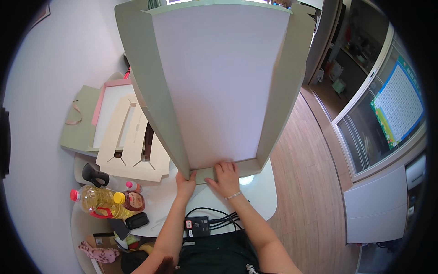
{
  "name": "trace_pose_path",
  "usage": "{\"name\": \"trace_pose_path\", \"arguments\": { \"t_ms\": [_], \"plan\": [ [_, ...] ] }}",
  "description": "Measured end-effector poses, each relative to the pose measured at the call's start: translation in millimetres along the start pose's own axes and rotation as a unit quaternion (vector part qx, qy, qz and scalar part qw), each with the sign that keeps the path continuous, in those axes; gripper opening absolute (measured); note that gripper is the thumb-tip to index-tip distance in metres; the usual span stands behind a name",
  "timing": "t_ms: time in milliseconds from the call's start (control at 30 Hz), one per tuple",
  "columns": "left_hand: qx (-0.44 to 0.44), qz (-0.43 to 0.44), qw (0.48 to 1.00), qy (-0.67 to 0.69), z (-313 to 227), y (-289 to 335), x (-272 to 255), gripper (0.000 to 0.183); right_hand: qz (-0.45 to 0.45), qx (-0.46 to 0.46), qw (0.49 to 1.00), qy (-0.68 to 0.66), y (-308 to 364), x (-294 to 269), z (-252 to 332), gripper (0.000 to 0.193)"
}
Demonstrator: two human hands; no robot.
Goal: The person assembles a light green cardboard box by folding and tucking its flaps into place. They then insert a beige cardboard insert with cutouts into the box and press it down to fit. Finally, they place a pink-bordered frame on top of the assembled box.
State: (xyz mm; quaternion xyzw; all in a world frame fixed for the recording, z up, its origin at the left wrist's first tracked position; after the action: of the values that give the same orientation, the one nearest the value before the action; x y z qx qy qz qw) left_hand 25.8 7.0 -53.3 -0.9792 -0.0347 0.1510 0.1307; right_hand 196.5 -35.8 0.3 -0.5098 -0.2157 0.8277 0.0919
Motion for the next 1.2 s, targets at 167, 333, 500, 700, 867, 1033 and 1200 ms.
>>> {"name": "trace_pose_path", "arguments": {
  "t_ms": [167,333,500,700,867,1033,1200],
  "plan": [
    [-0.039,0.05,0.998,-0.003,9,-16,-10,0.05,0.027,-0.02,0.999,0.041,10,-20,-36,0.062],
    [-0.05,0.062,0.997,0.012,21,-26,-15,0.054,0.018,-0.005,0.997,0.076,16,-20,-52,0.06],
    [-0.039,0.029,0.999,0.02,25,-25,-20,0.052,0.032,-0.015,0.999,0.036,13,-22,-45,0.054],
    [-0.041,0.023,0.999,0.017,20,-30,-22,0.043,-0.018,-0.05,0.994,0.099,25,-26,-50,0.048],
    [-0.059,0.014,0.986,0.156,-10,-52,-17,0.038,-0.073,-0.081,0.985,0.131,19,-26,-45,0.035],
    [-0.033,-0.023,0.987,0.157,-1,-68,-39,0.033,-0.077,-0.118,0.978,0.157,7,-18,-25,0.035],
    [-0.035,-0.065,0.97,0.231,-12,-73,-71,0.05,-0.086,-0.134,0.974,0.162,-4,-7,-7,0.037]
  ]
}}
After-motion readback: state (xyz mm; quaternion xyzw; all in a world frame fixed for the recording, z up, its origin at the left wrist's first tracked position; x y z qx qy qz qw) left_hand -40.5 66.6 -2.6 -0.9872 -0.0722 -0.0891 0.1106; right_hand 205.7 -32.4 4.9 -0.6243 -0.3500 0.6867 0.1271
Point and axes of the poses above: each hand's wrist, its own y-axis away from the middle knuckle, its own x-axis out of the palm, z = x × y, the point moved 6 cm from there along -y, towards the middle knuckle, and after that the axes turned 1 degree about z, right-handed, at the moved point
